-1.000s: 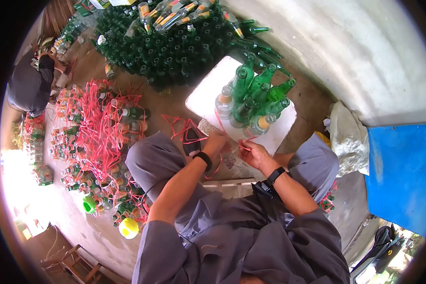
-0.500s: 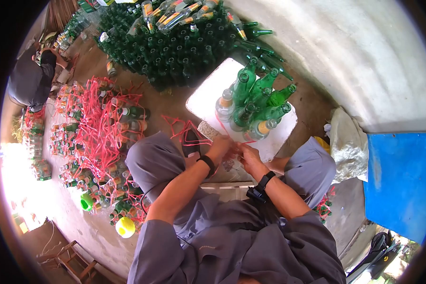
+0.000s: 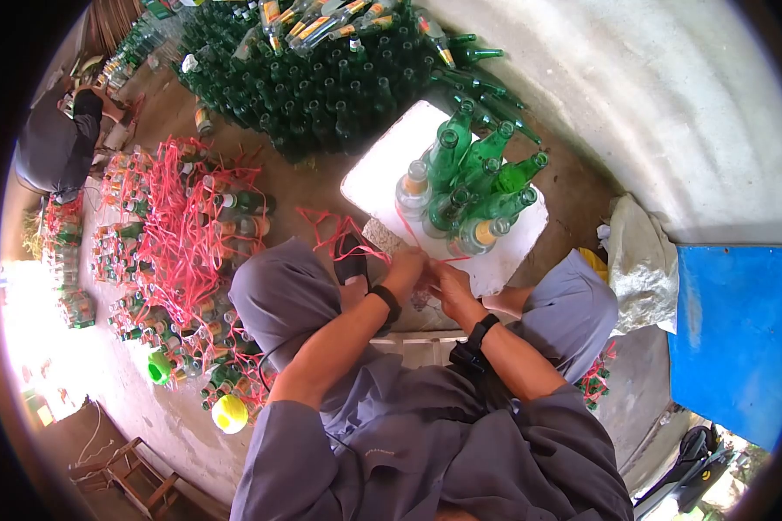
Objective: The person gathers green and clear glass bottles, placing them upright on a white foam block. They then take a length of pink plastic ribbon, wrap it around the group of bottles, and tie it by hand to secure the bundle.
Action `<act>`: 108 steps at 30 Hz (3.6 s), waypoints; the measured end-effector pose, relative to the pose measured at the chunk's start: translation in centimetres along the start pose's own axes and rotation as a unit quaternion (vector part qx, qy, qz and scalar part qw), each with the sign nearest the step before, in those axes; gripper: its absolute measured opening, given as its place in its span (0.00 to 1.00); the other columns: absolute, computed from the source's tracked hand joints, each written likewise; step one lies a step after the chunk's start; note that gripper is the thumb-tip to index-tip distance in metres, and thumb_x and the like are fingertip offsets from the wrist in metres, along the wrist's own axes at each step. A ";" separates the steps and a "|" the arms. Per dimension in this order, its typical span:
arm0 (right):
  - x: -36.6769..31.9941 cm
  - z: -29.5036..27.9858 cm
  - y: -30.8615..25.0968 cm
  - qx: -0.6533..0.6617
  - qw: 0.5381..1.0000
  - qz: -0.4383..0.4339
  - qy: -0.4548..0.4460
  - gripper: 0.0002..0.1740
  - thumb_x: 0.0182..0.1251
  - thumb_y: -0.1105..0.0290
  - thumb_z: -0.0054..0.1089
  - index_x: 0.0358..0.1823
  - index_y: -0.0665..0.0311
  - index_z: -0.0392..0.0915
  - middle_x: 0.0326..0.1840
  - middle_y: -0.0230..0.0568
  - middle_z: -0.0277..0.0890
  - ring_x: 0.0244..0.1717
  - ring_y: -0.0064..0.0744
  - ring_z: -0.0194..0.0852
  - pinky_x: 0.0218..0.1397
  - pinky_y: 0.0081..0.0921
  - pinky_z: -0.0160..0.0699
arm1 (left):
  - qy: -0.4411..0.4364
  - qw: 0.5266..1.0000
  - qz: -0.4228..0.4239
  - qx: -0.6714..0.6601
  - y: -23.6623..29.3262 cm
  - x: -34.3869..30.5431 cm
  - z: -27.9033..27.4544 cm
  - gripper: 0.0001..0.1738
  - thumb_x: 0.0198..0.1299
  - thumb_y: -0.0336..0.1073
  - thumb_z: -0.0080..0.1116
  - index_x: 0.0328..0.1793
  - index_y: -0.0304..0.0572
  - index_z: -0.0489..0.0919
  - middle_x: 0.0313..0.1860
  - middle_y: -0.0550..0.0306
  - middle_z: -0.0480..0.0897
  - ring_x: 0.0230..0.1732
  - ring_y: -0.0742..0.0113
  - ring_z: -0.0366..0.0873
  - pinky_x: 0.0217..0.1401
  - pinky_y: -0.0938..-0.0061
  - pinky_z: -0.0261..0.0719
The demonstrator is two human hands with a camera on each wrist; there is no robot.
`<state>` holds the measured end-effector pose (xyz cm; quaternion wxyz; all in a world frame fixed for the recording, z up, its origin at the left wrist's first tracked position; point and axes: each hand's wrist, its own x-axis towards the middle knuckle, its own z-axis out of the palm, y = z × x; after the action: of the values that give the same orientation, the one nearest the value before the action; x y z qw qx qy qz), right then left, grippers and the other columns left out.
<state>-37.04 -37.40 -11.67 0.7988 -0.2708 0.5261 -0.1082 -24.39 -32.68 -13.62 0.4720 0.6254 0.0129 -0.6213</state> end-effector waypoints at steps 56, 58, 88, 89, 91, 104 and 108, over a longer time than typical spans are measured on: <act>4.9 3.5 0.6 0.202 0.977 0.037 -0.054 0.07 0.72 0.68 0.63 0.46 0.61 0.81 0.34 0.29 0.79 0.28 0.16 0.70 0.23 0.14 0.63 | 0.089 0.953 0.156 -0.245 4.1 0.6 -6.2 0.08 0.67 0.34 0.60 0.45 0.38 0.76 0.34 0.54 0.83 0.31 0.64 0.85 0.30 0.74 0.81; 4.9 3.5 0.8 0.197 0.978 0.037 -0.052 0.07 0.72 0.69 0.63 0.47 0.62 0.81 0.35 0.30 0.80 0.28 0.16 0.70 0.23 0.13 0.63 | 0.135 0.950 0.166 -0.226 3.5 0.7 -5.6 0.07 0.67 0.34 0.59 0.44 0.39 0.76 0.34 0.54 0.83 0.30 0.65 0.84 0.29 0.74 0.80; 4.7 4.1 0.5 0.117 0.992 0.015 -0.053 0.08 0.69 0.70 0.63 0.46 0.66 0.80 0.36 0.31 0.81 0.24 0.12 0.64 0.20 0.12 0.53 | 0.065 0.977 0.202 0.034 3.2 1.3 -2.7 0.16 0.61 0.39 0.62 0.35 0.28 0.82 0.30 0.53 0.84 0.26 0.69 0.78 0.30 0.75 0.76; 4.7 4.1 0.5 0.118 0.992 0.018 -0.050 0.09 0.69 0.70 0.63 0.46 0.66 0.80 0.36 0.31 0.80 0.23 0.12 0.63 0.20 0.12 0.52 | 0.064 0.975 0.212 0.028 2.8 1.7 -2.7 0.16 0.63 0.40 0.60 0.36 0.29 0.82 0.29 0.53 0.84 0.27 0.70 0.78 0.31 0.76 0.76; 4.9 3.8 0.6 0.118 0.992 0.020 -0.047 0.09 0.70 0.70 0.64 0.46 0.66 0.80 0.36 0.31 0.80 0.22 0.12 0.62 0.19 0.12 0.51 | 0.072 0.974 0.215 0.017 2.1 2.3 -2.9 0.17 0.66 0.41 0.59 0.36 0.30 0.82 0.29 0.54 0.84 0.27 0.70 0.78 0.32 0.76 0.76; 5.0 4.6 -0.3 0.095 0.995 0.030 -0.024 0.05 0.69 0.69 0.64 0.38 0.62 0.78 0.27 0.23 0.70 0.16 0.11 0.52 0.15 0.13 0.45 | 0.167 0.939 0.281 0.105 4.2 1.1 -4.2 0.17 0.70 0.42 0.58 0.33 0.35 0.83 0.24 0.61 0.82 0.22 0.73 0.76 0.25 0.74 0.72; 4.7 4.5 -0.6 0.089 0.995 0.026 -0.023 0.06 0.70 0.68 0.64 0.40 0.64 0.81 0.24 0.23 0.67 0.16 0.11 0.52 0.16 0.15 0.44 | 0.154 0.949 0.271 0.035 5.0 2.2 -4.8 0.18 0.70 0.43 0.61 0.32 0.37 0.83 0.24 0.61 0.81 0.20 0.74 0.74 0.23 0.76 0.69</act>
<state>-30.98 -38.58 -13.69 0.8341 -0.1866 0.5032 -0.1275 -17.21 -33.83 -13.54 0.5927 0.7094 -0.1066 -0.3661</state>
